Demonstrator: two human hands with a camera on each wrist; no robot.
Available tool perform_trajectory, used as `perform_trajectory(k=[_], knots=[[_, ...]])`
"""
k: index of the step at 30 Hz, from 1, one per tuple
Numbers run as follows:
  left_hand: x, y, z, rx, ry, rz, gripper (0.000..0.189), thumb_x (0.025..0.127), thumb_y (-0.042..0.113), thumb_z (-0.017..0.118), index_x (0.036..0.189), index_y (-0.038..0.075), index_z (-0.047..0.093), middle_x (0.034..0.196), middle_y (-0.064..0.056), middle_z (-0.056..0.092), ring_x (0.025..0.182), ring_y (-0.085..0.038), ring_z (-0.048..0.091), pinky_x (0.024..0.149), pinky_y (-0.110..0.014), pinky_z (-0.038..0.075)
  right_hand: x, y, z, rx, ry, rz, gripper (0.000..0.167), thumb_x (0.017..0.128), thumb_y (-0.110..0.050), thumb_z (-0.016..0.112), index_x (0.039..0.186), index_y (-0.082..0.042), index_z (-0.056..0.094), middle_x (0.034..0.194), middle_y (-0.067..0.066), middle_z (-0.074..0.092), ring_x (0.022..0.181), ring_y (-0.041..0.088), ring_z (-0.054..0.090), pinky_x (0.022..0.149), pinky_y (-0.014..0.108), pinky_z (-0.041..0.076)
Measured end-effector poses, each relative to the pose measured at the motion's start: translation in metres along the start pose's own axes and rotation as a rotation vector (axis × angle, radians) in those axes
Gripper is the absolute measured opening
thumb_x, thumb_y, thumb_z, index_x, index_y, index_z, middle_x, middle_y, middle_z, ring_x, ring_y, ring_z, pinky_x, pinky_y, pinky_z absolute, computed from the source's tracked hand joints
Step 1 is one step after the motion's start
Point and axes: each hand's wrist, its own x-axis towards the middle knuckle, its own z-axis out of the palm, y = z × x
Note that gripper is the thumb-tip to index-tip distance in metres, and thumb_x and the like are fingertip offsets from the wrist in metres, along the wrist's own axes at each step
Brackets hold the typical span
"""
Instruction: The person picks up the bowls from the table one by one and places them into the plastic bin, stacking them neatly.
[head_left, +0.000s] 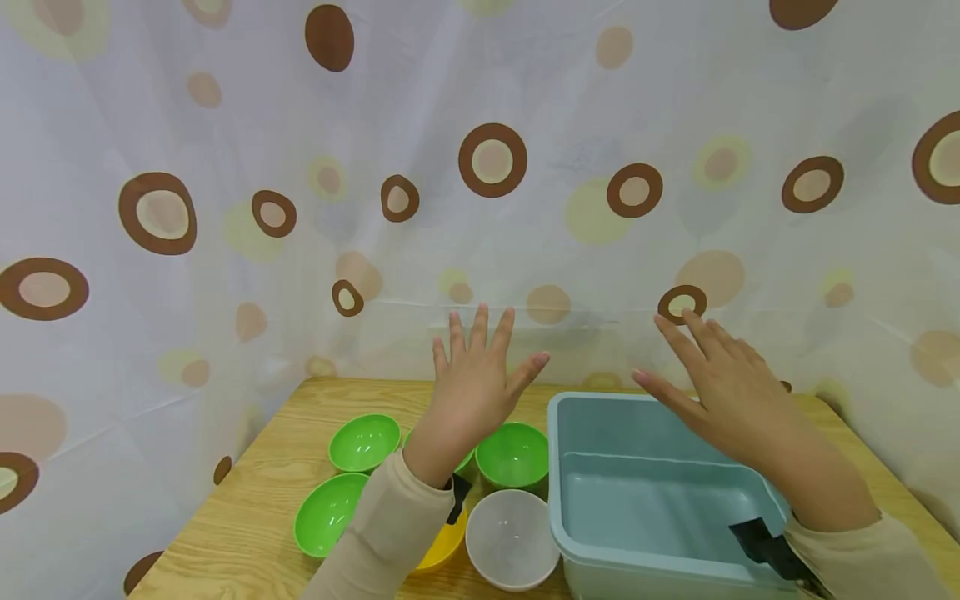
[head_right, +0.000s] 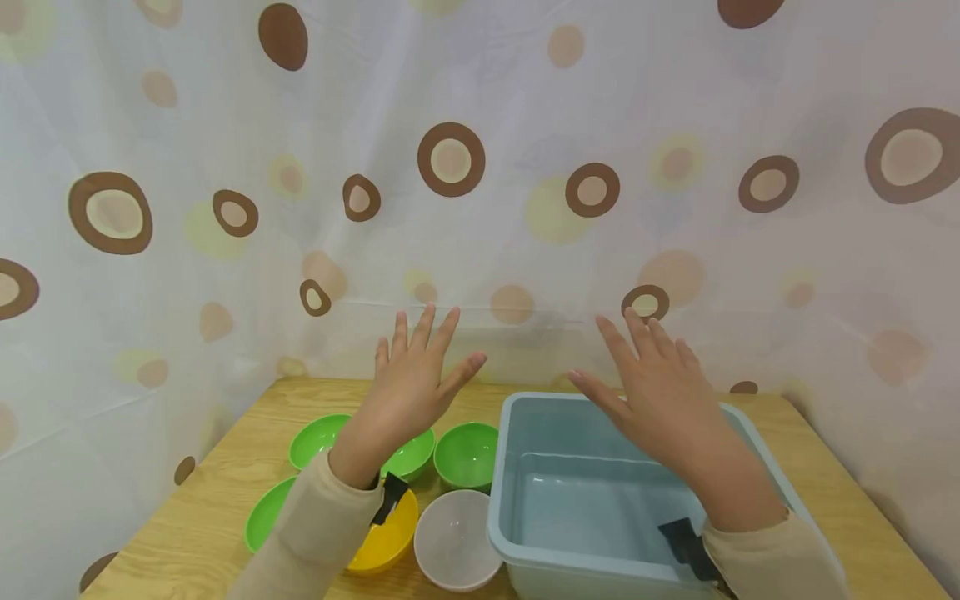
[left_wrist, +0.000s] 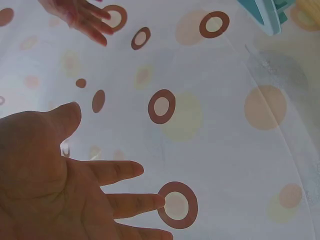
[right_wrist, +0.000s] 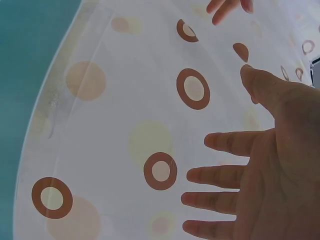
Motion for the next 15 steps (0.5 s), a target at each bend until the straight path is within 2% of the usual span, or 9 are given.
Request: perform_trajectory(k=[9,15], knots=[[-0.004,0.001,0.000,-0.031,0.035,0.012,0.073,0.095,0.061,0.039,0.155,0.022,0.022,0.160,-0.012,0.013,0.145,-0.042,0.000,0.111,-0.061,0.007,-0.006,0.006,0.001,0.002,0.089,-0.070,0.077,0.095,-0.048,0.054,0.151,-0.003,0.025,0.148,0.031,0.027,0.131,0.053,0.027,0.103,0.065,0.021],[-0.008,0.001,-0.001,-0.062,0.062,0.035,0.071,0.096,0.060,0.041,0.154,0.021,0.026,0.159,-0.012,0.016,0.145,-0.041,0.004,0.112,-0.059,0.009,-0.013,0.010,-0.004,0.021,0.076,-0.067,0.077,0.096,-0.045,0.054,0.151,0.000,0.023,0.149,0.031,0.025,0.131,0.053,0.026,0.102,0.065,0.021]])
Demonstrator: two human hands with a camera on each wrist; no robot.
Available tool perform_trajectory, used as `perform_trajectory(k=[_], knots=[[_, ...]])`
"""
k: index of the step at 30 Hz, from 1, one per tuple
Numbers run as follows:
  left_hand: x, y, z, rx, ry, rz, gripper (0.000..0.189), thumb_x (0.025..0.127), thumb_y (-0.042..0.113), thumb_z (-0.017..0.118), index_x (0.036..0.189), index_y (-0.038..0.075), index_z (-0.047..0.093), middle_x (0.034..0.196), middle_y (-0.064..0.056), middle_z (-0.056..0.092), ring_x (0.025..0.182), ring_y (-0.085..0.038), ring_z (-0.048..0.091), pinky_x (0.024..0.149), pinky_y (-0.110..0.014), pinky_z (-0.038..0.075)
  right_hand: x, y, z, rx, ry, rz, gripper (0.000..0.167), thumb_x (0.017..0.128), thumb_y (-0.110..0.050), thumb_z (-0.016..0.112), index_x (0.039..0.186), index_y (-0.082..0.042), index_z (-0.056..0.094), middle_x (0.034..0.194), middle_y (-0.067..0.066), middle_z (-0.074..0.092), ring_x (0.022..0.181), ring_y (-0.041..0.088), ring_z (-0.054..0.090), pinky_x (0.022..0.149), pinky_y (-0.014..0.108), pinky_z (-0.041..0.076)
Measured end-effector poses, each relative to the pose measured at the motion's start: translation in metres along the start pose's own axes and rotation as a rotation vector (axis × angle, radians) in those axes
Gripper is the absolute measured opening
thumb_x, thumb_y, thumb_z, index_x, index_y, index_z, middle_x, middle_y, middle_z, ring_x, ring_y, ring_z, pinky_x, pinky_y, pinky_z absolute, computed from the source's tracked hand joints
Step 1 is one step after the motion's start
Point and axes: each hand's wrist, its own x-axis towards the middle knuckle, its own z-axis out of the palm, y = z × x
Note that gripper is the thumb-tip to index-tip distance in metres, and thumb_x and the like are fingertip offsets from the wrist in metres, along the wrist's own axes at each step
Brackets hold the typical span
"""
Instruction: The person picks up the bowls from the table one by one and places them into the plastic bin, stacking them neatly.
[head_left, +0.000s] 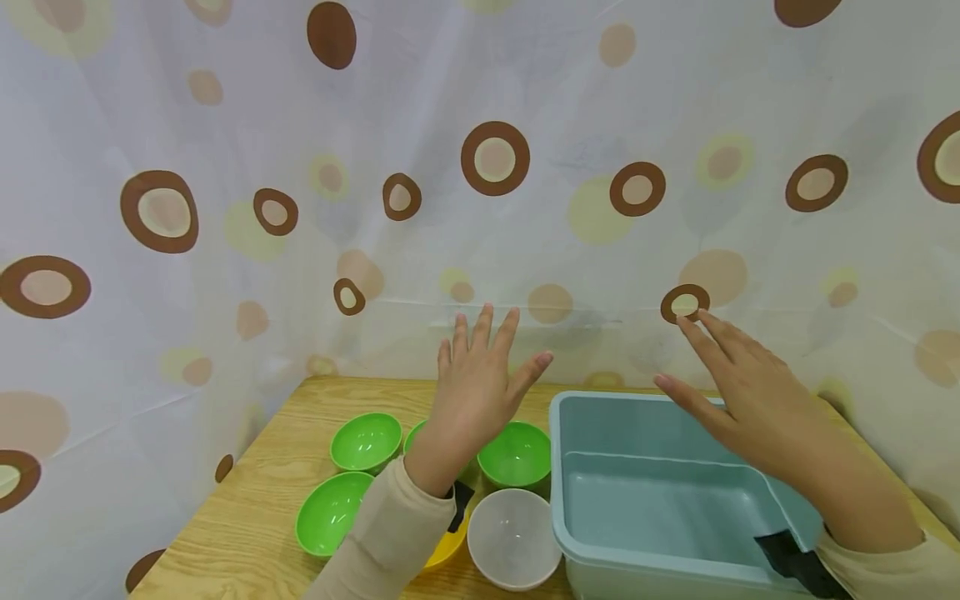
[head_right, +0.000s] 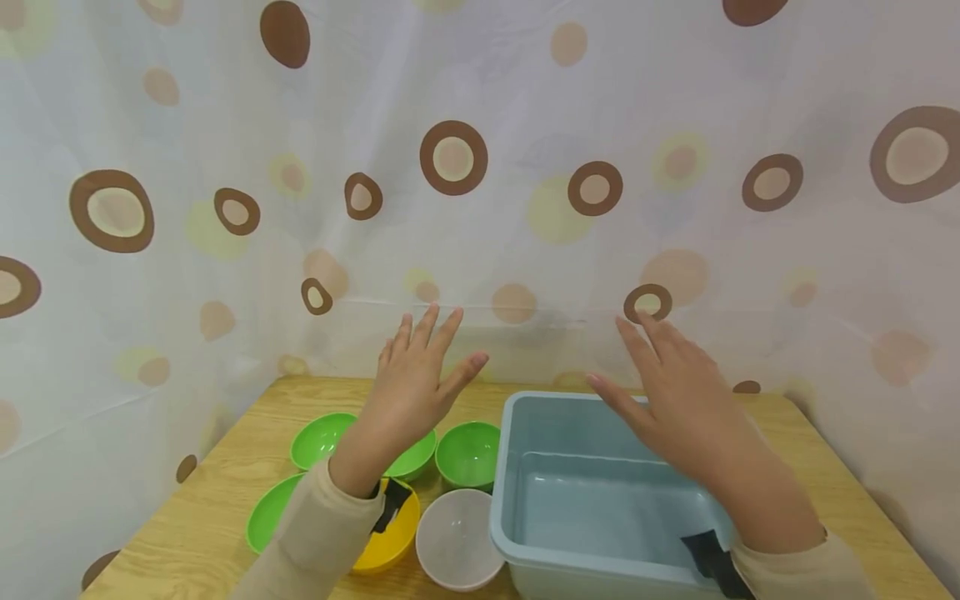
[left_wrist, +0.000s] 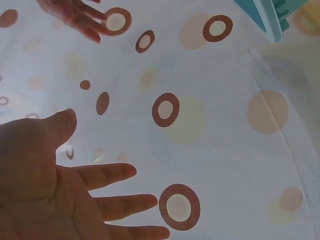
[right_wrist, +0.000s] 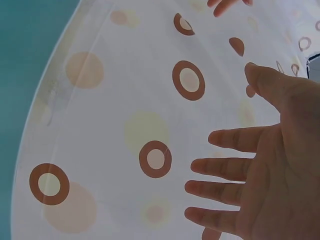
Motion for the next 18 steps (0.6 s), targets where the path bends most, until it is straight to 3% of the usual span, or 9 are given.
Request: perform_trajectory(k=[18], knots=[[-0.009,-0.001,0.000,-0.048,0.101,0.124,0.065,0.098,0.051,0.045,0.149,0.011,0.036,0.153,-0.017,0.030,0.141,-0.041,0.023,0.111,-0.055,0.021,-0.025,0.011,-0.009,-0.006,0.028,0.036,0.076,0.096,-0.041,0.056,0.153,-0.004,0.022,0.152,0.027,0.025,0.131,0.053,0.027,0.103,0.068,0.018]])
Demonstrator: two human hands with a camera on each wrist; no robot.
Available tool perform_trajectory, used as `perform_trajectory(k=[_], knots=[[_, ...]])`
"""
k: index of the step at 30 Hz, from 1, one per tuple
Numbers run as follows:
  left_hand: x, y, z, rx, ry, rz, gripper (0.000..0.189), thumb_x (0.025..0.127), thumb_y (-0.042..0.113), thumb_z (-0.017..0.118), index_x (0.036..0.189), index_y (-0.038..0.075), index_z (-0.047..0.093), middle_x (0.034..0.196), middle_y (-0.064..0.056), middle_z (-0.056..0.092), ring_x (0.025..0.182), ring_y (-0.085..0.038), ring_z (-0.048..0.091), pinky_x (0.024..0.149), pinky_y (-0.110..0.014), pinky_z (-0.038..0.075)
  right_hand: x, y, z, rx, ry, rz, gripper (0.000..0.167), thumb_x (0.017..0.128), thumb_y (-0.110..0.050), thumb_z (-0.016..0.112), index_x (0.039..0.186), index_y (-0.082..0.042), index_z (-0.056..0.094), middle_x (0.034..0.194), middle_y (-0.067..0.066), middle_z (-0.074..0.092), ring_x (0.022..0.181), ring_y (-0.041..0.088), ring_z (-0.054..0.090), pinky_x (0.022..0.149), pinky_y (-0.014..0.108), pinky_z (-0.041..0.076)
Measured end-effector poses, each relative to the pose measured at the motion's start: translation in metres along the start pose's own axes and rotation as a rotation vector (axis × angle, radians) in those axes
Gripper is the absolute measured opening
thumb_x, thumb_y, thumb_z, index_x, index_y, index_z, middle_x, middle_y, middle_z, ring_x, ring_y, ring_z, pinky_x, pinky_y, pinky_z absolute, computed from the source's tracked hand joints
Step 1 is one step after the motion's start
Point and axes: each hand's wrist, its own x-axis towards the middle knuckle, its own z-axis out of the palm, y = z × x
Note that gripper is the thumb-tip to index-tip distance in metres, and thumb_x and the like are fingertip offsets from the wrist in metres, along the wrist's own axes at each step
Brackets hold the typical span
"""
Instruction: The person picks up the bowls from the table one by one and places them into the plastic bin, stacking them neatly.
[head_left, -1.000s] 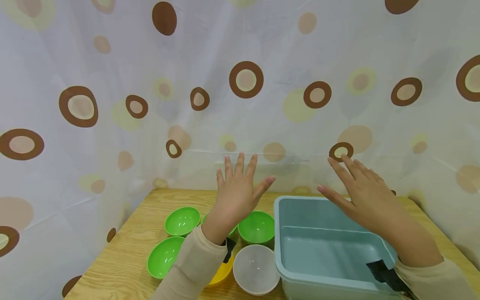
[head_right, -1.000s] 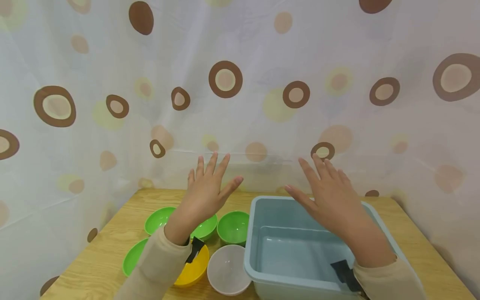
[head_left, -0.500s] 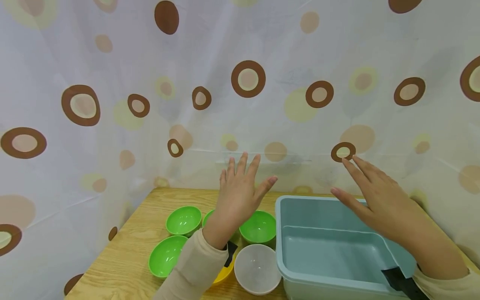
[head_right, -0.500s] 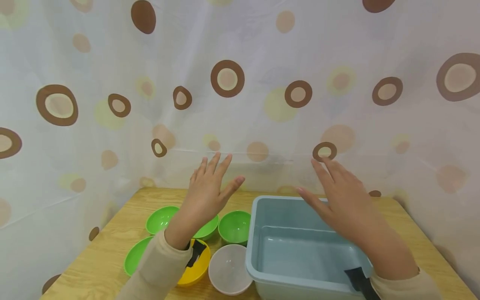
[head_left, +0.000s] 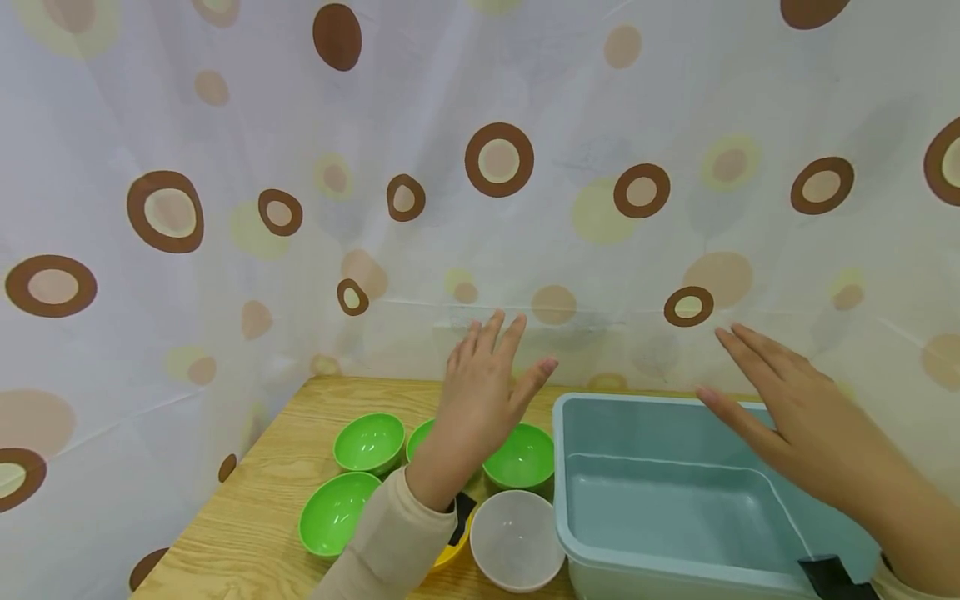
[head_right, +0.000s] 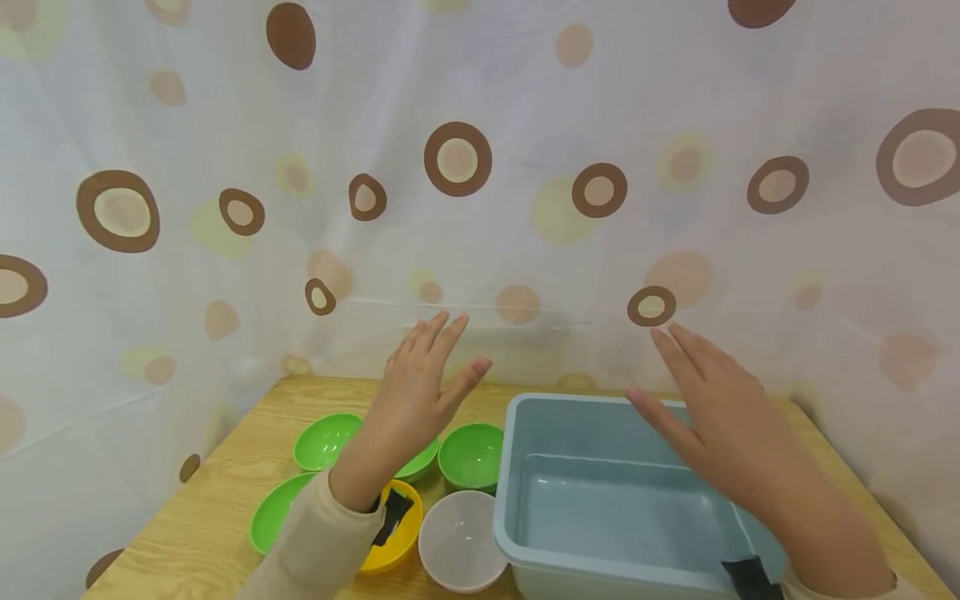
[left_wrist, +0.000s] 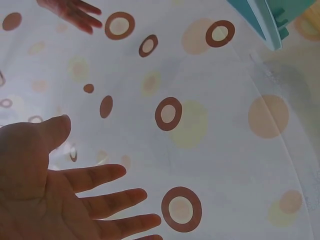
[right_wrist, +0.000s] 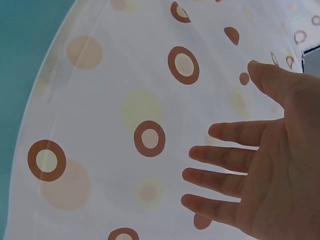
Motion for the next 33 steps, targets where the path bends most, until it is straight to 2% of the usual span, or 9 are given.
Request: perform_trajectory(k=[10,16,24,33], knots=[[-0.002,-0.001,0.002,-0.024,0.035,0.045,0.061,0.099,0.046,0.048,0.147,0.011,0.039,0.151,-0.016,0.035,0.138,-0.039,0.031,0.109,-0.056,0.026,-0.013,0.008,-0.002,0.031,0.033,-0.003,0.071,0.097,-0.035,0.057,0.153,-0.007,0.023,0.152,0.024,0.027,0.133,0.051,0.026,0.107,0.065,0.012],[-0.004,-0.002,0.003,-0.030,0.074,0.087,0.057,0.099,0.043,0.050,0.144,0.008,0.043,0.146,-0.016,0.042,0.133,-0.037,0.039,0.103,-0.056,0.034,-0.022,0.014,-0.002,0.025,0.050,-0.014,0.072,0.097,-0.032,0.059,0.154,-0.008,0.021,0.152,0.024,0.027,0.133,0.051,0.027,0.108,0.063,0.011],[-0.006,-0.003,0.005,-0.054,0.123,0.143,0.052,0.099,0.037,0.052,0.140,0.006,0.048,0.138,-0.013,0.050,0.127,-0.033,0.047,0.103,-0.049,0.038,-0.031,0.022,-0.002,0.063,0.086,-0.044,0.070,0.097,-0.024,0.059,0.154,-0.010,0.021,0.151,0.024,0.029,0.130,0.051,0.029,0.110,0.061,0.010],[-0.009,-0.007,0.006,-0.072,0.142,0.174,0.048,0.099,0.034,0.054,0.137,0.005,0.051,0.132,-0.013,0.056,0.121,-0.031,0.052,0.100,-0.045,0.042,-0.040,0.030,0.001,0.084,0.135,-0.015,0.067,0.097,-0.022,0.059,0.153,-0.008,0.025,0.148,0.026,0.034,0.134,0.048,0.028,0.113,0.055,0.006]])
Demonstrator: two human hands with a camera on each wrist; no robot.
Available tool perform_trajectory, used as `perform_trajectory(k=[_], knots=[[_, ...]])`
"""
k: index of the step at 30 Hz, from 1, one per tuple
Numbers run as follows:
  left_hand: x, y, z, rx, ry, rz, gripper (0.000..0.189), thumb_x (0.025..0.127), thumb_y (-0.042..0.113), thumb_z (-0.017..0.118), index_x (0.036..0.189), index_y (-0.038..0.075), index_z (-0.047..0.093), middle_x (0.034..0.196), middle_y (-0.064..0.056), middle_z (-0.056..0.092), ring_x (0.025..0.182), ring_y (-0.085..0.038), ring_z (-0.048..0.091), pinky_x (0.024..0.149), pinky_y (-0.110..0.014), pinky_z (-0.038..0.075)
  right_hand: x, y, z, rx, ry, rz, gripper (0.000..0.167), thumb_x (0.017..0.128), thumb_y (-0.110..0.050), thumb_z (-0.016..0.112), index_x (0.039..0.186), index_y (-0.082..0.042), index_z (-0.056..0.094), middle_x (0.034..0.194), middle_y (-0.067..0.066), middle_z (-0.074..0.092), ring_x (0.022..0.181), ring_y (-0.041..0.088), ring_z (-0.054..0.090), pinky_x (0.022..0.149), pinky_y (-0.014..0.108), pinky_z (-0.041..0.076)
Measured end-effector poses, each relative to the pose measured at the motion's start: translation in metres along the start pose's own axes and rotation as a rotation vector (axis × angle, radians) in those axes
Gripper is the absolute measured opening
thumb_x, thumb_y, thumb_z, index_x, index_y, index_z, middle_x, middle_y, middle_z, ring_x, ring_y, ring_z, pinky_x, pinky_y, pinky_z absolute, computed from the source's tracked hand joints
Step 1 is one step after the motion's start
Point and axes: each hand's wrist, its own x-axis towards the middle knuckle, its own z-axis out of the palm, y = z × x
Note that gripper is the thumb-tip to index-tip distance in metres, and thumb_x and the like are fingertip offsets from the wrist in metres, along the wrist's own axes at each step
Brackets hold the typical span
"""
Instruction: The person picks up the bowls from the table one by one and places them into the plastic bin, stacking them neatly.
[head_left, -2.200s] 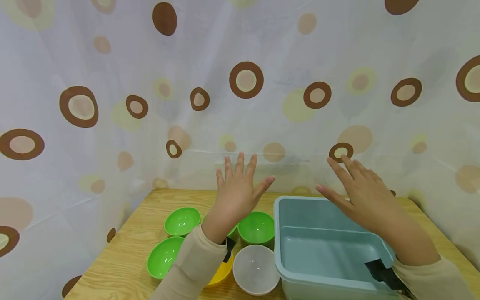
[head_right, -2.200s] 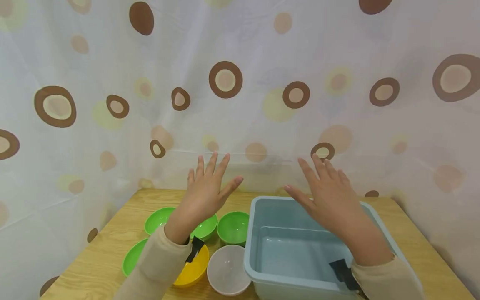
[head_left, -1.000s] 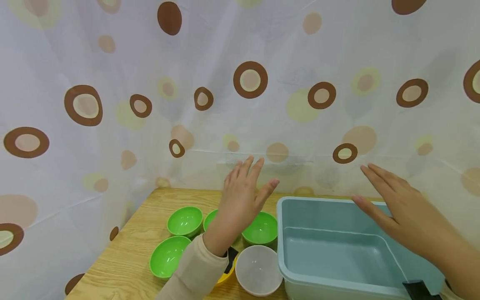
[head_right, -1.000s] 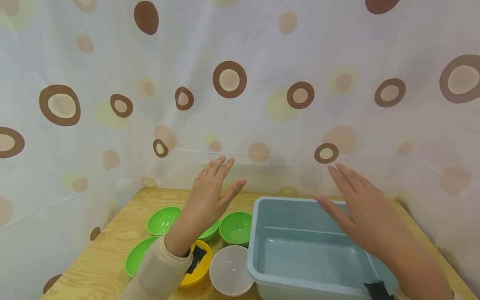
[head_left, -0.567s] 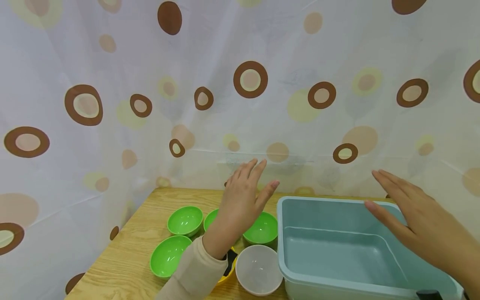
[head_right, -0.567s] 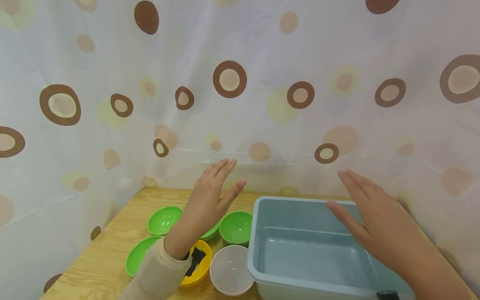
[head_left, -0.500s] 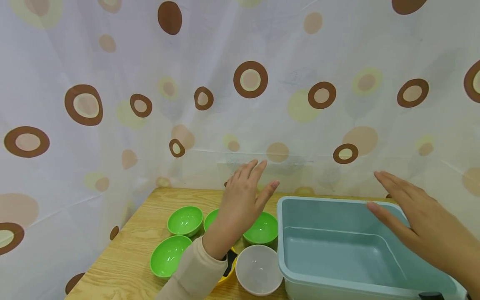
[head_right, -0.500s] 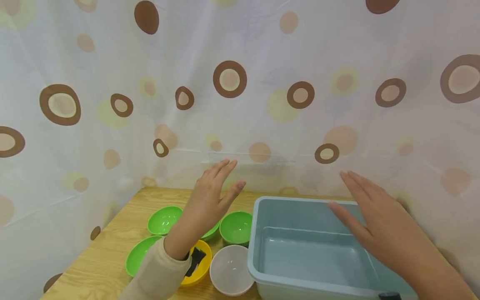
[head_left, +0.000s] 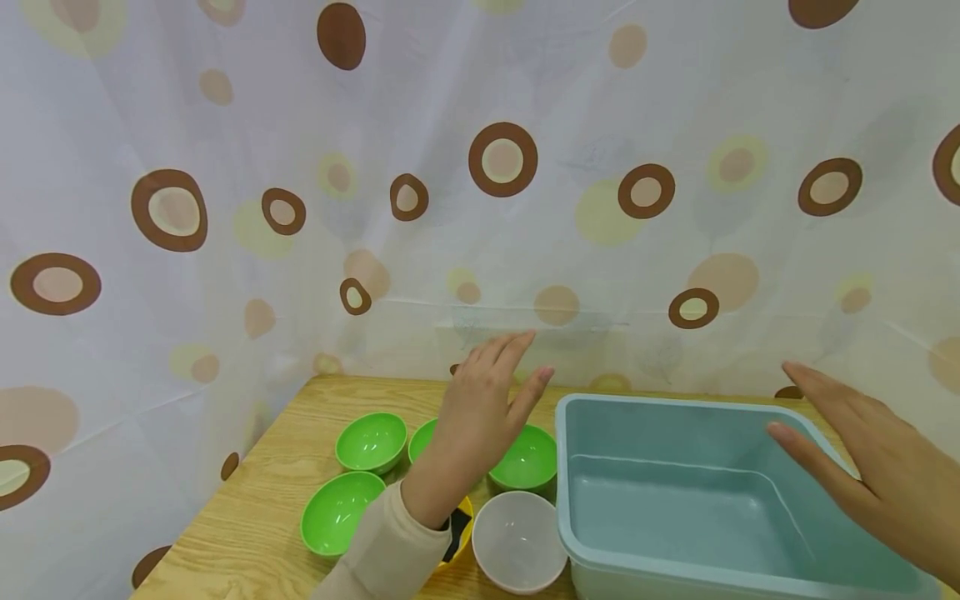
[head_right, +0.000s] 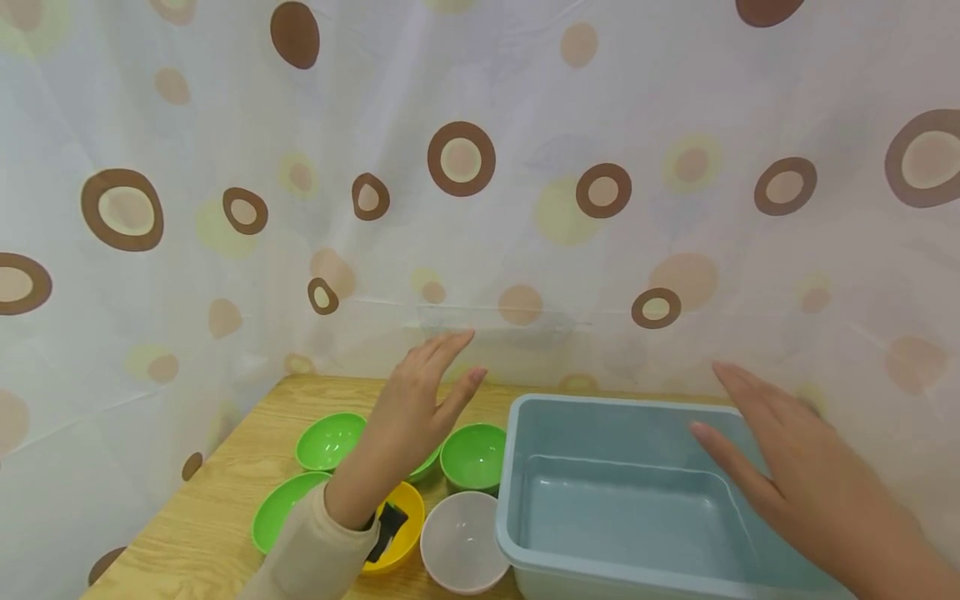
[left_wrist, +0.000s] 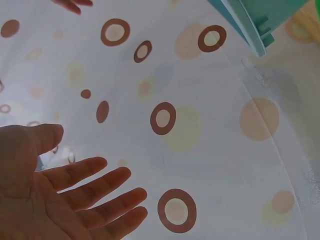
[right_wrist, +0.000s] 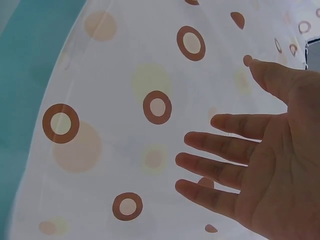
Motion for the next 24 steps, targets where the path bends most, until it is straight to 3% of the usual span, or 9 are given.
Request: perform_trajectory(k=[15,21,24], knots=[[-0.009,-0.005,0.003,-0.023,0.026,0.014,0.042,0.098,0.028,0.057,0.134,0.006,0.056,0.125,-0.012,0.061,0.115,-0.028,0.057,0.092,-0.042,0.049,-0.020,0.017,0.006,-0.079,0.042,0.044,0.067,0.097,-0.022,0.058,0.153,-0.011,0.023,0.143,0.033,0.036,0.127,0.056,0.031,0.108,0.063,0.010],[-0.011,-0.007,0.003,-0.020,0.029,0.019,0.041,0.098,0.028,0.057,0.133,0.007,0.057,0.124,-0.011,0.062,0.115,-0.028,0.058,0.090,-0.042,0.050,-0.026,0.031,0.009,-0.089,0.075,0.023,0.067,0.096,-0.018,0.059,0.153,-0.010,0.025,0.142,0.033,0.037,0.127,0.057,0.033,0.111,0.057,0.011],[-0.012,-0.007,0.003,-0.009,0.038,0.033,0.040,0.098,0.027,0.058,0.132,0.006,0.057,0.123,-0.011,0.063,0.113,-0.028,0.059,0.088,-0.041,0.051,-0.029,0.039,0.010,-0.118,0.052,0.043,0.068,0.096,-0.019,0.058,0.153,-0.010,0.023,0.144,0.032,0.035,0.128,0.056,0.032,0.111,0.057,0.010]])
